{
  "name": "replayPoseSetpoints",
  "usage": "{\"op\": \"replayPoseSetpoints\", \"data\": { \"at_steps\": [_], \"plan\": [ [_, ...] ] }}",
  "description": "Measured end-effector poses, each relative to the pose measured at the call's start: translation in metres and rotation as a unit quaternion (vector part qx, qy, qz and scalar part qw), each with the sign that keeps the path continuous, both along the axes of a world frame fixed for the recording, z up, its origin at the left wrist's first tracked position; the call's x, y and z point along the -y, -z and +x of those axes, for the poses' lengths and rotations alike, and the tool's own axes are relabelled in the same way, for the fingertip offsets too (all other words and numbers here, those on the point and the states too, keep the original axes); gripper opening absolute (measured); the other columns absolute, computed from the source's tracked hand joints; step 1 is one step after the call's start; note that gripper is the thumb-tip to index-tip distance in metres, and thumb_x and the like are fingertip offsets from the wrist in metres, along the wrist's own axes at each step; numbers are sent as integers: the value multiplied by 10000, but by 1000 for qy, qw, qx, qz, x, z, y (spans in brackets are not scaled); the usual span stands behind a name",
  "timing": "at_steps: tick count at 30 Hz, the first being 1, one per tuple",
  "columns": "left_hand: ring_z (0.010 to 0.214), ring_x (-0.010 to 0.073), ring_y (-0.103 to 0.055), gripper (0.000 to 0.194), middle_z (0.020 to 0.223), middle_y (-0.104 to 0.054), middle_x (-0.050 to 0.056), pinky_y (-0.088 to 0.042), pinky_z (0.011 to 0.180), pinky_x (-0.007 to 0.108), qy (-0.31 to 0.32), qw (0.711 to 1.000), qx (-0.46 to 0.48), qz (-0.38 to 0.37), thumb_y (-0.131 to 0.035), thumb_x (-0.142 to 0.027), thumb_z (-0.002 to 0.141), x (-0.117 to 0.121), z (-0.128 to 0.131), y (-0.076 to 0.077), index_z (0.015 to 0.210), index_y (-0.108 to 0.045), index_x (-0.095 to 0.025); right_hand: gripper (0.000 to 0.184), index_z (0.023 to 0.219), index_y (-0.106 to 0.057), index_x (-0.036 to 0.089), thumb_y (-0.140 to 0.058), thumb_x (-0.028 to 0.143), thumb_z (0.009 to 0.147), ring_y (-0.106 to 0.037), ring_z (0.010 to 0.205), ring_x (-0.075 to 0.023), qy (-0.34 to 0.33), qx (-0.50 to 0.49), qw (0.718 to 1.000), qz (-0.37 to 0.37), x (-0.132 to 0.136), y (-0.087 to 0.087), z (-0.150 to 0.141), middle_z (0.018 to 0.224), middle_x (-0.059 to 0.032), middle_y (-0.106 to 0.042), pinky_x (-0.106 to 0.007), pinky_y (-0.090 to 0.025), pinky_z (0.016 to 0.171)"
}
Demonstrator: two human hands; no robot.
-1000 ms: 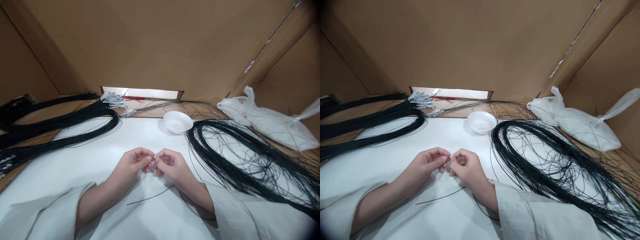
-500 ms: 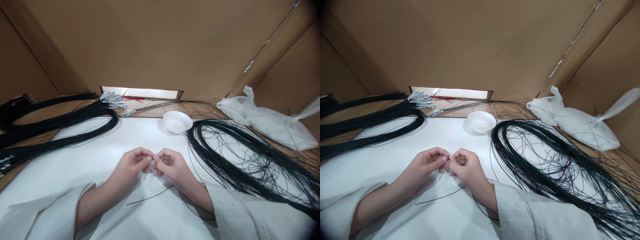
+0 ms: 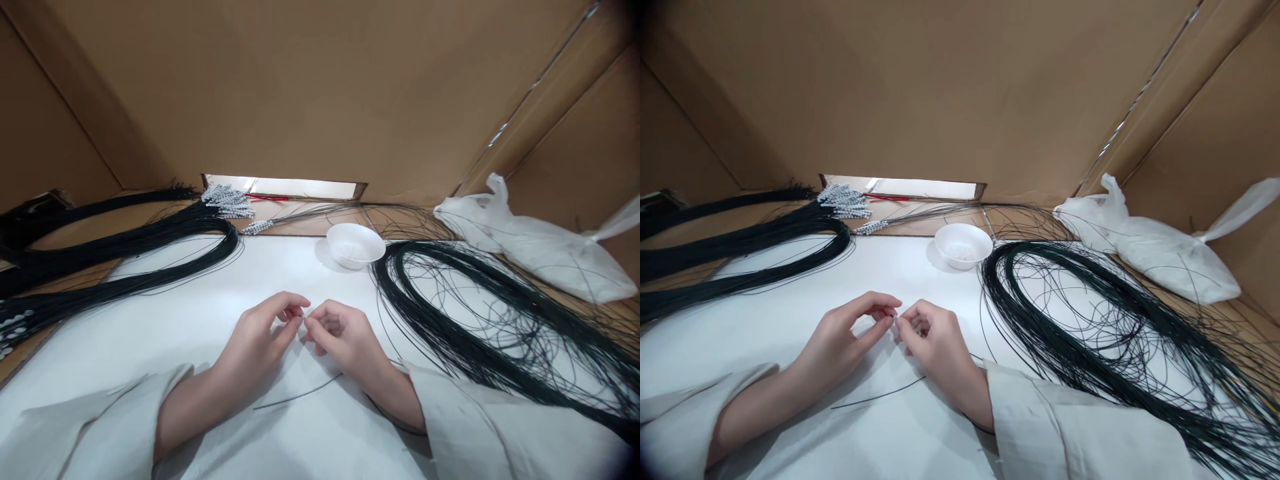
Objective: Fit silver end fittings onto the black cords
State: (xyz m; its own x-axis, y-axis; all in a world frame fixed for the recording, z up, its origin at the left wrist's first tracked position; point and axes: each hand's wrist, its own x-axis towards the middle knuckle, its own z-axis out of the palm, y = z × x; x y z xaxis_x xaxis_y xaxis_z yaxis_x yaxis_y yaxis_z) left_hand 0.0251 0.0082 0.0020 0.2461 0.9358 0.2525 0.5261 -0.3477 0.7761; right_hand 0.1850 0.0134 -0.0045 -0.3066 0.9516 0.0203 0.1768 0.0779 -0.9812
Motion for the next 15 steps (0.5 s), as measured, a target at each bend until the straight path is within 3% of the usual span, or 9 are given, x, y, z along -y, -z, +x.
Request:
{"op": "replayPoseSetpoints", "data": {
  "at_steps": [4,7,9,12,15],
  "plan": [
    [870,143,-567,244,958,-630,17,-425,779,264,47,976,-134,162,-467,-133,848,3,-4,3,1076,-511,-208,94,789,-549,161,-490,219,834,-542,600,-102,0,42,994,102,3,1,2,699,-7,-599,-210,-425,582],
    [870,184,-565,305,951,-639,72,-404,829,340,104,921,-248,281,-396,-115,873,6,-6,-2,1169,-469,-133,106,755,-520,168,-488,227,838,-523,600,-104,9,79,986,145,4,1,3,687,0,-591,-204,-405,572],
    [853,204,-568,323,924,-647,101,-381,858,378,106,876,-307,356,-341,-74,869,7,-5,-7,1164,-471,-77,141,724,-499,172,-483,247,843,-484,575,-97,9,99,982,161,5,0,3,659,11,-564,-196,-381,549],
    [822,217,-571,346,880,-656,108,-364,867,390,80,829,-365,417,-297,-28,842,10,-3,-14,1112,-512,-55,167,707,-484,176,-469,262,849,-432,565,-94,1,101,983,156,4,-3,2,630,21,-513,-195,-354,537],
    [816,226,-568,339,859,-654,112,-367,849,388,70,808,-384,441,-301,-29,834,12,-2,-15,1068,-544,-62,151,701,-472,177,-472,244,836,-398,562,-95,-6,88,986,143,4,-4,1,617,27,-475,-200,-334,530]
  ]
}}
